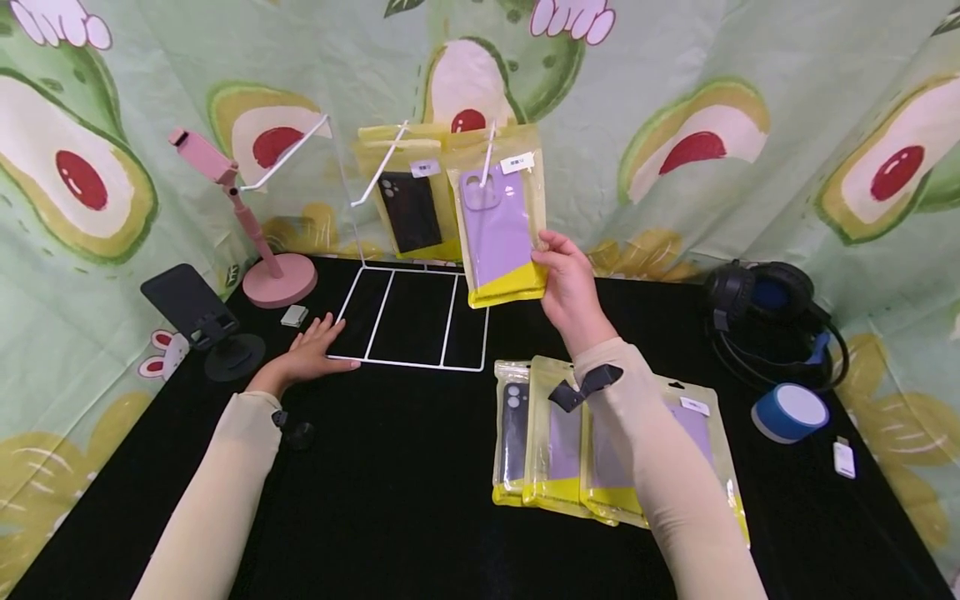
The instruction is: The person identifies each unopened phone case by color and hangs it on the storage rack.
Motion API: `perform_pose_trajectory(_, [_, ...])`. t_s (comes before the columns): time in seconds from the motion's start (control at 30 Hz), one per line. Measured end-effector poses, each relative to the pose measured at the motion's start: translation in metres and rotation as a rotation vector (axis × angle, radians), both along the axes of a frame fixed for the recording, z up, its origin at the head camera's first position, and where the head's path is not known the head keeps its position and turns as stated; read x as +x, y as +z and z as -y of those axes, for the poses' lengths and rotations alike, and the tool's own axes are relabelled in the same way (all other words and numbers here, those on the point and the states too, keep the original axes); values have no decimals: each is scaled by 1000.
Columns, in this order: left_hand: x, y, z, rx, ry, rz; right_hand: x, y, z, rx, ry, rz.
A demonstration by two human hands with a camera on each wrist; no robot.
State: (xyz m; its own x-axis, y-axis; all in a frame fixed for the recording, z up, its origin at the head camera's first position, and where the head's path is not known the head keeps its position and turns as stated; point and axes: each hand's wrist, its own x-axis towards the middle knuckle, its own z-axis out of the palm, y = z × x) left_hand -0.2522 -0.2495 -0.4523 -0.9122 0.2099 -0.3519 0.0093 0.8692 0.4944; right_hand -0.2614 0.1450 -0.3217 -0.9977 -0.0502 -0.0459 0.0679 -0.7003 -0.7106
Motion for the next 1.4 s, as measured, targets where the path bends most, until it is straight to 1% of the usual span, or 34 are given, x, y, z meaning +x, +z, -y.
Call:
perform_pose_trajectory(0.13, [-1, -1, 0, -11, 2, 4, -12, -1, 3, 40, -39, -2])
perform_pose_trajectory(0.3, [-1, 0, 0, -19, 5, 6, -19, -6, 1, 94, -56, -4])
perform_pose_trajectory(0.5, [0, 1, -1, -20, 2, 8, -17, -21, -12, 108, -26, 67])
perform_pose_trajectory(0.6, [0, 1, 0, -27, 1, 8, -14, -29, -21, 120, -26, 88])
perform_pose_trajectory(0.73, [1, 1, 0, -20, 4, 21, -7, -40, -36, 89, -24, 124])
perform_pose_trajectory(0.9, [0, 2, -1, -25, 4, 25, 12, -55, -61, 66, -13, 169])
perform_pose_trajectory(1.0, [-1, 3, -2, -21, -2, 22, 30, -64, -80, 90, -10, 173])
perform_pose_trajectory(1.17, [0, 4, -2, -21, 4, 22, 62, -74, -108, 170, -16, 165])
perform_pose_trajectory(1.27, [2, 5, -2, -9, 5, 18, 80, -79, -122, 206, -32, 165])
perform_pose_trajectory(1.4, [3, 4, -2, 6, -7, 4, 100, -82, -138, 235, -83, 157])
